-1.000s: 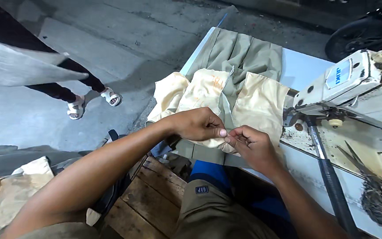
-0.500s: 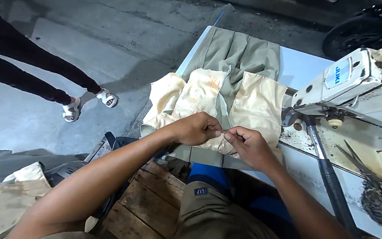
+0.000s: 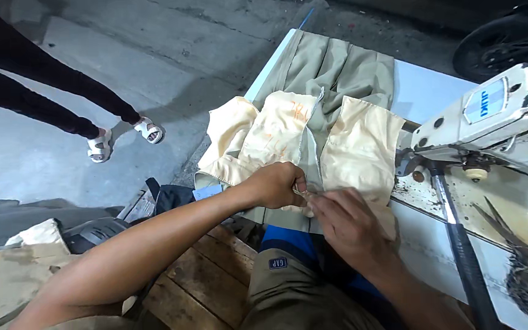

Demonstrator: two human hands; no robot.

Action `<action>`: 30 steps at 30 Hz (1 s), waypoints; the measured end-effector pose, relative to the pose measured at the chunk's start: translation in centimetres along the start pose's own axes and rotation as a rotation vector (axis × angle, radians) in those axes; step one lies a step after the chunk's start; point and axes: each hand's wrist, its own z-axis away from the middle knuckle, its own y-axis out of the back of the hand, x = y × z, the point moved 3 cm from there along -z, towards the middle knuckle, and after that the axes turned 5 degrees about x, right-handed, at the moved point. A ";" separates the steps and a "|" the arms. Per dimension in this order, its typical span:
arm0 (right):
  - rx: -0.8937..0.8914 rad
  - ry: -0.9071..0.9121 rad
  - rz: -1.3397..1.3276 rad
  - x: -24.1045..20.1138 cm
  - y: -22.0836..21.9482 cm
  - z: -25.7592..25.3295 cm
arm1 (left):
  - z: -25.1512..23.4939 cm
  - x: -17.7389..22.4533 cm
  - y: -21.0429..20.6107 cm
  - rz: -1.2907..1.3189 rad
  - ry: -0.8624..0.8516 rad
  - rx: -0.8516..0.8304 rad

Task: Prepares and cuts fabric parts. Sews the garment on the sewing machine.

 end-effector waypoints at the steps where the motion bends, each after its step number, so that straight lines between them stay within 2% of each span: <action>1: -0.002 0.025 0.008 -0.2 -0.2 0.6 | -0.1 0.1 0.0 -0.011 0.008 -0.006; 6: -0.051 0.032 0.109 1.6 -1.8 2.2 | 0.2 0.6 0.4 -0.116 0.037 0.009; 7: -0.076 0.024 0.107 1.7 -1.9 2.2 | 0.9 0.8 0.2 -0.201 -0.012 0.092; 8: -0.097 0.021 0.108 1.7 -1.9 2.2 | 2.0 1.1 -0.3 -0.319 -0.110 0.247; 10: -0.140 0.028 0.126 1.7 -1.6 2.0 | 4.5 1.6 -2.1 -0.543 -0.397 0.605; 11: -0.165 0.037 0.141 1.8 -1.5 1.8 | 5.6 1.7 -3.1 -0.602 -0.522 0.718; 12: -0.187 0.044 0.151 1.8 -1.5 1.7 | 6.4 1.6 -4.2 -0.651 -0.598 0.758; 14: -0.199 0.052 0.168 1.7 -1.5 1.5 | 6.6 0.3 -5.6 -0.711 -0.586 0.686; 17: -0.218 0.074 0.187 1.6 -1.6 1.4 | 5.3 -2.3 -5.5 -0.649 -0.566 0.588; 23: -0.195 0.034 0.245 1.0 -1.0 2.3 | 4.9 -1.9 -5.2 -0.781 -0.687 0.657; 27: -0.050 0.038 0.205 -0.1 -0.7 0.7 | 5.2 -0.4 -1.8 -0.719 -0.737 0.688; 30: 0.033 -0.017 0.198 -0.4 1.5 -2.3 | 5.4 1.5 1.9 -0.617 -0.819 0.666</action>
